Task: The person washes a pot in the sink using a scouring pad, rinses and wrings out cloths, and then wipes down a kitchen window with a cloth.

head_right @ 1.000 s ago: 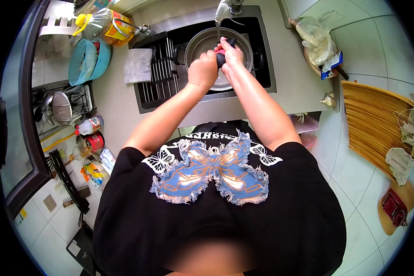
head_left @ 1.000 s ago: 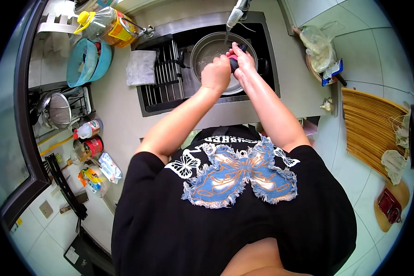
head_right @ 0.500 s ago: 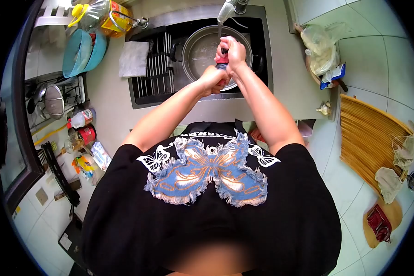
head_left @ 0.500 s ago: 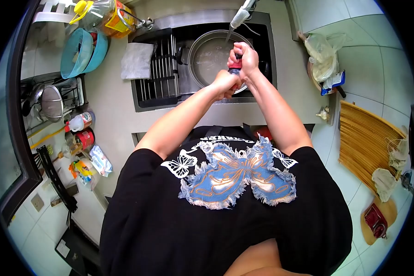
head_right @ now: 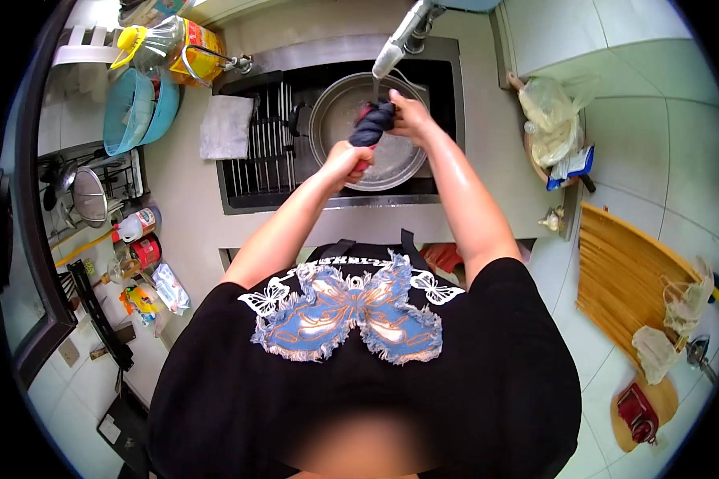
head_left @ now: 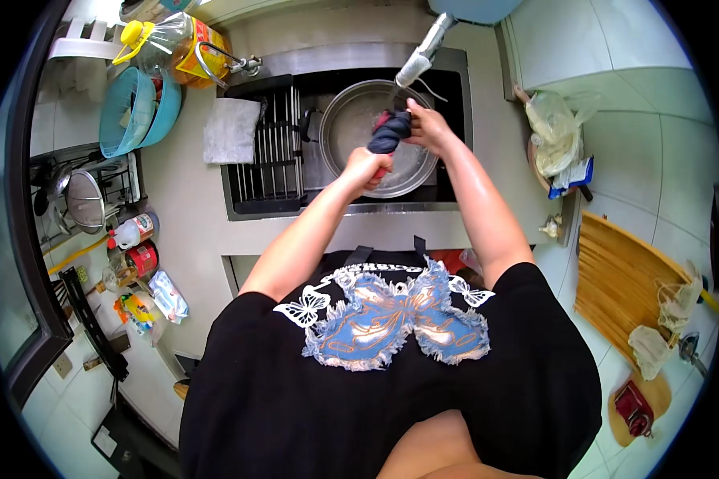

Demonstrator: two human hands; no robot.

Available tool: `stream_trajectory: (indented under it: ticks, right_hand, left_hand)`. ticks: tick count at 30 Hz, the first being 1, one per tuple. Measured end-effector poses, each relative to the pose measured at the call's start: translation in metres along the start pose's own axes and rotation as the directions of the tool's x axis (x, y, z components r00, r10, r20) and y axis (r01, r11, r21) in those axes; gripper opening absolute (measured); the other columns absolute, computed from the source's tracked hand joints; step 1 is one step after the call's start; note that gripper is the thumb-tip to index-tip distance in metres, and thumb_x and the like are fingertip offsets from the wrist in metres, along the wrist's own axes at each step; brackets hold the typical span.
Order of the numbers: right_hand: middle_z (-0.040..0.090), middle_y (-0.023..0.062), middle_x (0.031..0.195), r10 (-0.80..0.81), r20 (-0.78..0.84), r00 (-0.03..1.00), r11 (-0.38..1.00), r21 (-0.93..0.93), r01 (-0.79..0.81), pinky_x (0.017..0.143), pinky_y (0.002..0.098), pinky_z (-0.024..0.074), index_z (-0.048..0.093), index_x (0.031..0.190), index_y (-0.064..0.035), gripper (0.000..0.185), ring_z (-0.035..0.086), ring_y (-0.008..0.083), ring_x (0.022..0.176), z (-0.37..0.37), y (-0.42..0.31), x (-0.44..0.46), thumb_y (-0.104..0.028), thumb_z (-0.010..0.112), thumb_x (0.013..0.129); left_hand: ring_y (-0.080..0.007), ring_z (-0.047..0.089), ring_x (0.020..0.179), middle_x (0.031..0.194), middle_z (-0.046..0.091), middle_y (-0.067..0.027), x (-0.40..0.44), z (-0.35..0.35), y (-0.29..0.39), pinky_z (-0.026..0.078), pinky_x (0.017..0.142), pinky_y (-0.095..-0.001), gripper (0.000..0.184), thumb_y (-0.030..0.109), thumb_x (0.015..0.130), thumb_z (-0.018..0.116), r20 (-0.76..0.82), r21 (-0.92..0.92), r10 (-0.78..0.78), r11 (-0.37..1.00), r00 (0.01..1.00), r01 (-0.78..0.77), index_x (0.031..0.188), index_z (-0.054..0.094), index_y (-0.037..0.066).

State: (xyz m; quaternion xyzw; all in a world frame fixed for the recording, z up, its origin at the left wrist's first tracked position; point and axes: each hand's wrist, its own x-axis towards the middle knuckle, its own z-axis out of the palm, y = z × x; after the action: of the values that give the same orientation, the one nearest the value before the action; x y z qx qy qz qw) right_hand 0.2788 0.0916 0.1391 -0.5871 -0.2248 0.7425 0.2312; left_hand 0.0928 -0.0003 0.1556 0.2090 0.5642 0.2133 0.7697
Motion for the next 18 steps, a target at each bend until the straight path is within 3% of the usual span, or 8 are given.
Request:
stream_trajectory:
  ticks: [2,3,5,8,10,13,15,18]
  right_hand:
    - [0.069,0.0081,0.089,-0.244,-0.138,0.96,0.942,-0.267,0.201,0.065,0.0315,0.0578,0.067,0.107,-0.0042,0.033,0.066,0.0187,0.074,-0.051,-0.019,0.05,-0.034,0.063,0.094]
    - [0.07,0.0109,0.082,-0.378,-0.309,0.873,0.925,-0.163,0.343,0.05,0.03,0.0473,0.067,0.095,-0.004,0.02,0.065,0.016,0.067,-0.052,-0.043,0.052,-0.021,0.056,0.091]
    - [0.069,0.0186,0.107,-0.676,-0.373,0.636,0.695,-0.611,0.38,0.085,0.0415,0.0508,0.064,0.112,0.0021,0.039,0.066,0.0304,0.099,-0.079,-0.094,0.099,-0.03,0.059,0.09]
    - [0.056,0.0203,0.136,-0.767,-0.353,0.535,0.641,-0.386,0.664,0.103,0.0405,0.04,0.054,0.134,0.0011,0.059,0.055,0.0316,0.123,-0.08,-0.16,0.129,-0.038,0.06,0.09]
    - [0.061,0.0169,0.13,-0.654,-0.371,0.659,0.748,-0.187,0.637,0.103,0.0379,0.0402,0.061,0.127,0.0004,0.053,0.057,0.0282,0.119,-0.076,-0.17,0.136,-0.038,0.057,0.092]
    - [0.071,0.0086,0.113,-0.697,-0.259,0.668,0.715,-0.322,0.621,0.099,0.0326,0.0426,0.073,0.109,-0.0033,0.038,0.062,0.0202,0.111,-0.099,-0.172,0.135,-0.034,0.056,0.093]
    - [0.066,0.0093,0.126,-0.784,-0.087,0.615,0.572,-0.487,0.66,0.101,0.0319,0.0416,0.069,0.122,-0.0107,0.038,0.06,0.0204,0.118,-0.112,-0.16,0.125,-0.03,0.056,0.093]
    - [0.056,0.0108,0.14,-0.594,-0.042,0.803,0.528,-0.774,0.35,0.1,0.0345,0.043,0.047,0.146,-0.0172,0.06,0.056,0.0263,0.123,-0.096,-0.164,0.051,-0.031,0.06,0.09]
  left_hand:
    - [-0.0083,0.035,0.038,0.052,0.041,0.0016,-0.013,-0.021,0.012,0.021,0.037,-0.0264,0.022,0.004,0.07,0.064,-0.073,-0.065,0.033,0.997,0.997,-0.038,0.06,0.045,0.009]
    - [-0.0089,0.036,0.037,0.052,0.043,0.0008,-0.022,-0.028,0.016,0.022,0.037,-0.0265,0.02,0.004,0.071,0.064,-0.147,0.014,0.083,0.997,0.986,-0.082,0.061,0.047,0.008]
    - [-0.0097,0.039,0.039,0.052,0.045,-0.0005,-0.035,-0.035,0.022,0.025,0.037,-0.0264,0.016,0.004,0.071,0.065,-0.249,0.056,0.13,0.991,0.96,-0.12,0.063,0.051,0.006]
    - [-0.0099,0.042,0.041,0.054,0.048,-0.0011,-0.049,-0.044,0.02,0.027,0.037,-0.0261,0.013,0.006,0.072,0.066,-0.256,-0.005,0.118,0.992,0.959,-0.123,0.065,0.055,0.005]
    - [-0.0106,0.045,0.043,0.057,0.052,-0.0017,-0.061,-0.046,0.013,0.031,0.039,-0.0248,0.011,0.012,0.074,0.067,-0.258,-0.032,0.135,0.988,0.957,-0.148,0.071,0.06,0.004]
    - [-0.0106,0.046,0.043,0.059,0.053,-0.0012,-0.078,-0.054,-0.002,0.034,0.039,-0.0251,0.011,0.012,0.074,0.068,-0.257,-0.054,0.132,0.987,0.957,-0.151,0.074,0.06,0.005]
    - [-0.0104,0.047,0.042,0.057,0.054,-0.0014,-0.095,-0.051,-0.002,0.033,0.038,-0.0254,0.013,0.013,0.071,0.07,-0.329,-0.002,0.145,0.988,0.933,-0.154,0.072,0.059,0.006]
    - [-0.0098,0.05,0.046,0.06,0.056,-0.0008,-0.11,-0.063,-0.003,0.037,0.041,-0.0262,0.019,0.014,0.068,0.074,-0.408,0.214,0.195,0.97,0.892,-0.114,0.078,0.06,0.006]
